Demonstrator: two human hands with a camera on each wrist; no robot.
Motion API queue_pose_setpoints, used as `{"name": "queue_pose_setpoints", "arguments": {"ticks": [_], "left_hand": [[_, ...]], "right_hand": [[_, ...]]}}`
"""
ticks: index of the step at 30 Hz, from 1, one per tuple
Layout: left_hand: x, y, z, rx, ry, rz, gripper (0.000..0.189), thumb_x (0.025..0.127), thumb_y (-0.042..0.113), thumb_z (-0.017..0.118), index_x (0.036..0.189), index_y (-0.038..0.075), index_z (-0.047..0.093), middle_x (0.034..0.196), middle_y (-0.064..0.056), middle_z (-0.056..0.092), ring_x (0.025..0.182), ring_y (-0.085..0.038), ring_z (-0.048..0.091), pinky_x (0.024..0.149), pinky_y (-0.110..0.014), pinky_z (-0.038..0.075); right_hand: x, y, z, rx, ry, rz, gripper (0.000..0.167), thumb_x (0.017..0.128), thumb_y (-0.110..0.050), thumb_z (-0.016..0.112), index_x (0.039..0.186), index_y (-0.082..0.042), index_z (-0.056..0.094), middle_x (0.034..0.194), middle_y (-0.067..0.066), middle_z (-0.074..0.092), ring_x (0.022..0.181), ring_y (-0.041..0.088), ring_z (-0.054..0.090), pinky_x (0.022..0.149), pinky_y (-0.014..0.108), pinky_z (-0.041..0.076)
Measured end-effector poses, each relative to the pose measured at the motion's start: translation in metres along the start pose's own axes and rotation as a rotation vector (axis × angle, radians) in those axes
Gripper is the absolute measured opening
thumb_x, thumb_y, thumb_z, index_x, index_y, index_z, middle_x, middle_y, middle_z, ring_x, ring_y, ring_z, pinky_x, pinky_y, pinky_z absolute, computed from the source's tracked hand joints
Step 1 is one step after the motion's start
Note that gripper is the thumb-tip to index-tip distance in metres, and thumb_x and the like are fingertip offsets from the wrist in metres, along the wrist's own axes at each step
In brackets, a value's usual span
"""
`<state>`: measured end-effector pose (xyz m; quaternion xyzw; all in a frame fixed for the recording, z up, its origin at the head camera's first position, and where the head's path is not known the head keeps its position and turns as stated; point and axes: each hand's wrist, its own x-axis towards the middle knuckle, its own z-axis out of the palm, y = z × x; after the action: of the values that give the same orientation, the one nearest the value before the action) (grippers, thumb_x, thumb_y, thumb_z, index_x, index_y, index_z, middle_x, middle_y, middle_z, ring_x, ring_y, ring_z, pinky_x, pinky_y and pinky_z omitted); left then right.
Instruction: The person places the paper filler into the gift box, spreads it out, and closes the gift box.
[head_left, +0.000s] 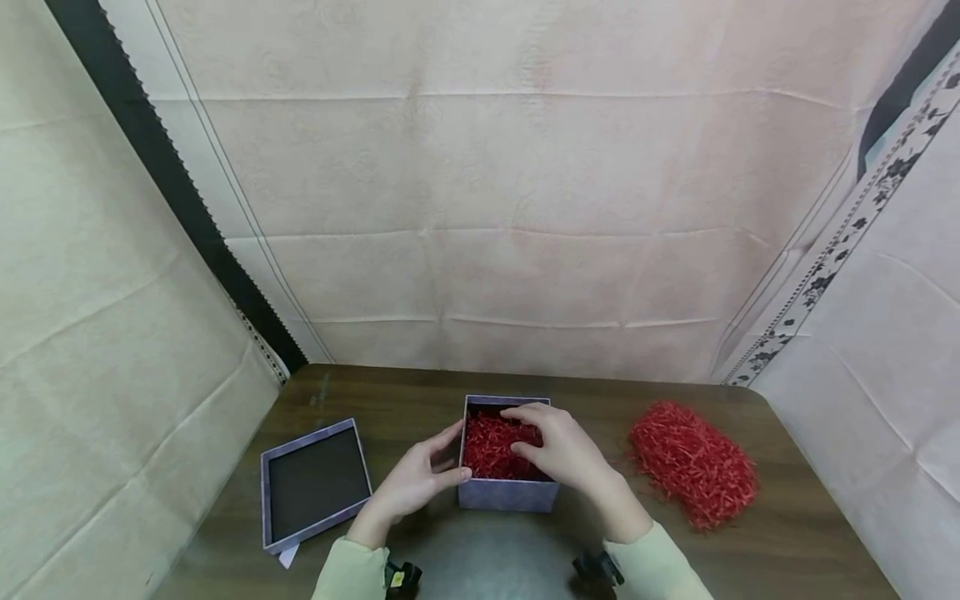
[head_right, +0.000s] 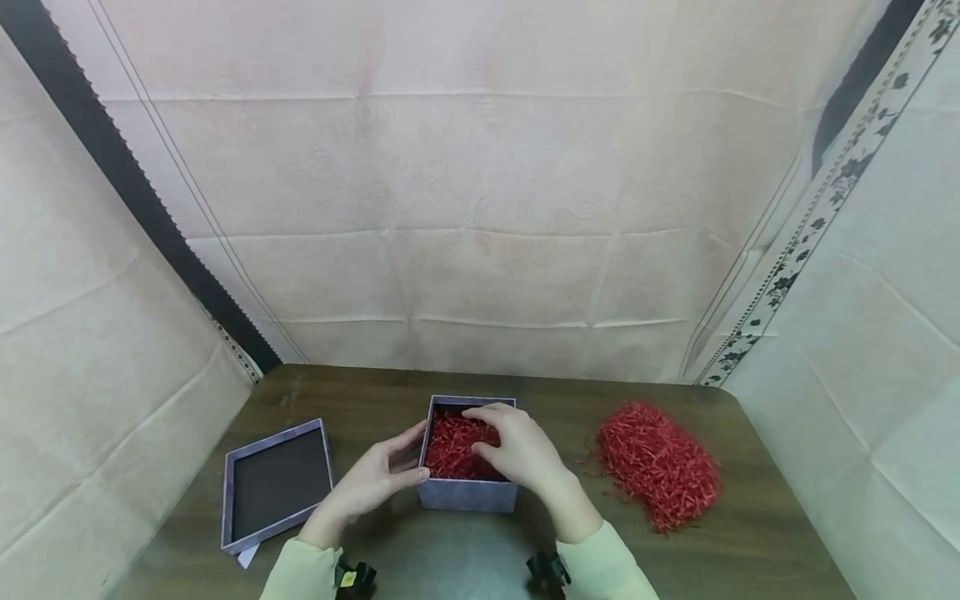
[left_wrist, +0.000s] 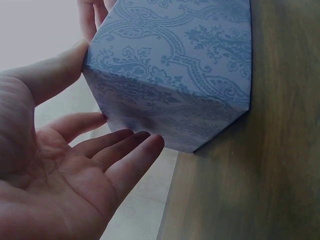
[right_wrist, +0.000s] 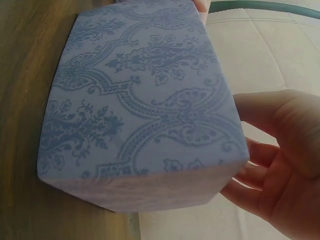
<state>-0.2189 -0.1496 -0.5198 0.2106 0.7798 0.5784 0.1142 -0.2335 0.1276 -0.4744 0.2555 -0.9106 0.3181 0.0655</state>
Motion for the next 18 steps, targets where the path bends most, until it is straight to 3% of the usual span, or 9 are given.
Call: {"name": "queue_pose_setpoints", "arguments": {"ticks": [11, 18], "left_hand": [[0.0, -0.001, -0.001, 0.001, 0.007, -0.002, 0.079, 0.101, 0.013, 0.076, 0.167, 0.003, 0.033, 0.171, -0.019, 0.033, 0.152, -0.046, 0.038, 0.116, -0.056, 0.043], [0.0, -0.002, 0.0, 0.004, 0.008, 0.002, 0.08, 0.101, 0.014, 0.077, 0.167, 0.004, 0.033, 0.171, -0.019, 0.033, 0.152, -0.047, 0.037, 0.117, -0.056, 0.043]], "right_hand": [[-0.011, 0.008, -0.003, 0.078, 0.087, -0.021, 0.037, 0.093, -0.007, 0.085, 0.127, -0.019, 0.078, 0.13, 0.004, 0.072, 0.113, 0.029, 0.073, 0.091, 0.049, 0.064], [-0.022, 0.017, -0.007, 0.09, 0.157, 0.007, 0.031, 0.095, -0.009, 0.084, 0.124, -0.019, 0.079, 0.131, 0.005, 0.072, 0.11, 0.029, 0.074, 0.09, 0.041, 0.064]]}}
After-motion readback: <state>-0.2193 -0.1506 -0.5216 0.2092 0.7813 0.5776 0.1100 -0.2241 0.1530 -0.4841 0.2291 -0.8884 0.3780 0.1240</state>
